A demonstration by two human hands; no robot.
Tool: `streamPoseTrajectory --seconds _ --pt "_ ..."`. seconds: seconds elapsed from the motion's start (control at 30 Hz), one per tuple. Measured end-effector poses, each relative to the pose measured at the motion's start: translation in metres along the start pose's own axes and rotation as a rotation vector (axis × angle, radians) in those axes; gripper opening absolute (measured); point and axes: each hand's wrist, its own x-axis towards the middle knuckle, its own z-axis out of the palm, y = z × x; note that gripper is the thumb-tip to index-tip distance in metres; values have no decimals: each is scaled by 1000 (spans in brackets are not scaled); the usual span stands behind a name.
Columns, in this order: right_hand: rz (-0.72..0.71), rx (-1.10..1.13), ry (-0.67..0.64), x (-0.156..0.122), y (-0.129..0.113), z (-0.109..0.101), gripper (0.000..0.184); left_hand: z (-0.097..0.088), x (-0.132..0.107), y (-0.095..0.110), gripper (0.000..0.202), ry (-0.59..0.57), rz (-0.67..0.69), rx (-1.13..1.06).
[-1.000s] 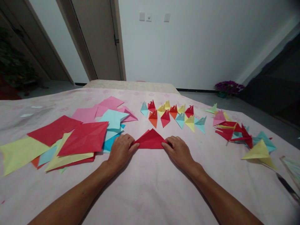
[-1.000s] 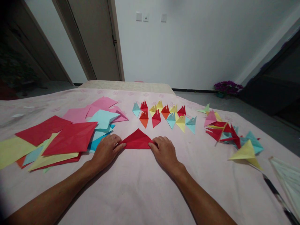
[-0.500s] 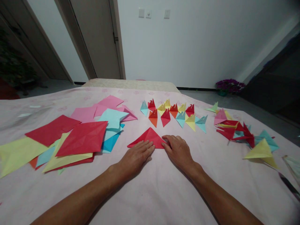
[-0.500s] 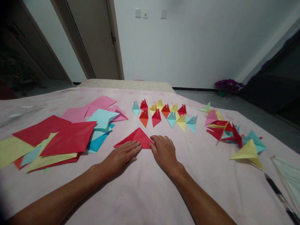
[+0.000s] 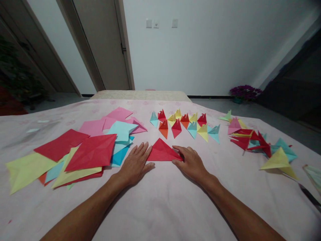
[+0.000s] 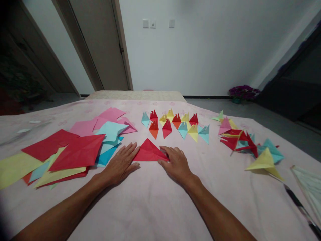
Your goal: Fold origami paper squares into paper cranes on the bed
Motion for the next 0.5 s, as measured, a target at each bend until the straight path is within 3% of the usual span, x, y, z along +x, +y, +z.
streamPoseTrajectory --seconds 0.17,0.33,0.43,0.5 --pt "-26 175 43 -2 -2 0 50 0 5 -10 66 166 -134 -300" --pt "123 666 110 5 -16 -14 46 -20 9 10 26 334 -342 -852" --pt "181 864 163 17 -26 -41 54 -39 12 31 37 396 -504 -1156" --pt "218 969 171 24 -31 -57 58 -49 13 42 53 333 -586 -1316"
